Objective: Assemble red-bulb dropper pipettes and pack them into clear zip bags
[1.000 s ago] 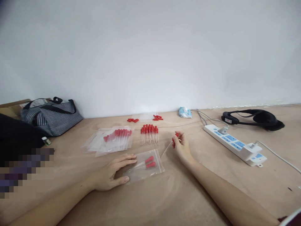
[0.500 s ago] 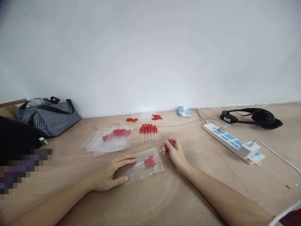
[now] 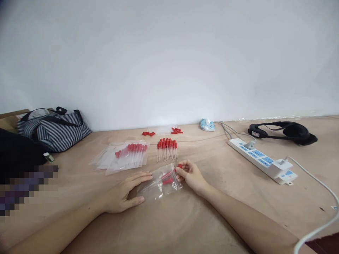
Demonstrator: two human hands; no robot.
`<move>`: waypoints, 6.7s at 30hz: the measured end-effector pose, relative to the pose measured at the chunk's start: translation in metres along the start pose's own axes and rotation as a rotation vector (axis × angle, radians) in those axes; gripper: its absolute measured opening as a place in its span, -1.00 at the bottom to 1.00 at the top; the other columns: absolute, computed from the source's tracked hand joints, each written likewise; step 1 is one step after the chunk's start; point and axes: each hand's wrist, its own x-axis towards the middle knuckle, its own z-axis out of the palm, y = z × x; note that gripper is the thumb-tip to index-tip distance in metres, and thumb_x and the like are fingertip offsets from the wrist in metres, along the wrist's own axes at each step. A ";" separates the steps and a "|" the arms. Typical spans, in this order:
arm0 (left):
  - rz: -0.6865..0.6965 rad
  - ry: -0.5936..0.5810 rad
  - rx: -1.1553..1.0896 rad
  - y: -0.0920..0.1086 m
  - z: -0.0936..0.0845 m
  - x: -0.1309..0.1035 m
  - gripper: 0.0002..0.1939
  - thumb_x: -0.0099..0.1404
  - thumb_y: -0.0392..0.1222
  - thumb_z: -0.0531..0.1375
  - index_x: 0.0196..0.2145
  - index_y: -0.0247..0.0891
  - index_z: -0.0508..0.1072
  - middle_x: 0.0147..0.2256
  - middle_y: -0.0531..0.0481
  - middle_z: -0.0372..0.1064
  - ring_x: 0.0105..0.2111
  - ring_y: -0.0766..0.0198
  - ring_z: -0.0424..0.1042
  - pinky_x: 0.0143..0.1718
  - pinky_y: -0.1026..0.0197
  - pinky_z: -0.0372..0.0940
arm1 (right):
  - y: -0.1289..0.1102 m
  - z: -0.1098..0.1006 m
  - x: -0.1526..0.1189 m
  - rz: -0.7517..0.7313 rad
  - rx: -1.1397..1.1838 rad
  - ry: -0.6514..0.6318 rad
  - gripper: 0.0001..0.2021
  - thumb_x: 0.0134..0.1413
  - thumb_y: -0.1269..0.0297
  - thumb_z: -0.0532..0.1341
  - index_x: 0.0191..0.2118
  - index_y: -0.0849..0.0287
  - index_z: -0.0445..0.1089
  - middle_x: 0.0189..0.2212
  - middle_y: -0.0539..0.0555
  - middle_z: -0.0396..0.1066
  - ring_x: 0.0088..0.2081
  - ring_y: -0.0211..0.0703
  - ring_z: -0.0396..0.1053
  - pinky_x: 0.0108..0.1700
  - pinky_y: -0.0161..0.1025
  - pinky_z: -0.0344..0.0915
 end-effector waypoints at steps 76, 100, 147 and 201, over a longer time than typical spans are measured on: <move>-0.028 -0.036 0.041 0.001 -0.001 0.002 -0.44 0.16 0.03 0.10 0.10 -0.10 0.12 0.16 -0.04 -0.05 0.13 0.00 -0.04 0.08 -0.11 -0.04 | 0.001 -0.031 0.026 -0.031 0.045 0.087 -0.64 -0.22 -0.02 0.24 -0.48 0.17 0.18 -0.59 -0.03 0.34 -0.56 -0.34 0.33 -0.48 -0.36 0.30; 0.008 -0.022 0.037 0.001 -0.001 0.004 -0.45 0.18 0.05 0.07 0.11 -0.07 0.12 0.16 -0.03 -0.04 0.13 0.01 -0.03 0.10 -0.11 -0.08 | -0.001 -0.010 0.017 0.062 -0.403 -0.273 -0.67 -0.38 0.06 0.32 -0.57 0.24 0.32 -0.74 -0.11 0.25 -0.75 -0.47 0.07 -0.73 -0.45 0.03; -0.001 -0.053 0.025 0.002 -0.002 0.002 -0.39 0.16 0.10 0.08 0.13 -0.10 0.08 0.17 -0.05 -0.09 0.15 -0.02 -0.09 0.10 -0.14 -0.12 | -0.014 -0.058 0.039 -0.271 -0.327 0.217 -0.65 -0.19 -0.03 0.16 -0.43 0.17 0.16 -0.67 -0.11 0.20 -0.69 -0.41 0.10 -0.66 -0.41 0.06; 0.020 -0.046 0.036 0.001 -0.001 0.003 -0.40 0.16 0.10 0.08 0.13 -0.07 0.07 0.17 -0.04 -0.09 0.14 0.00 -0.08 0.11 -0.11 -0.11 | -0.004 -0.018 0.029 -0.056 -0.428 -0.125 -0.79 -0.20 0.25 0.19 -0.39 0.18 0.17 -0.66 -0.17 0.22 -0.78 -0.48 0.07 -0.77 -0.48 0.00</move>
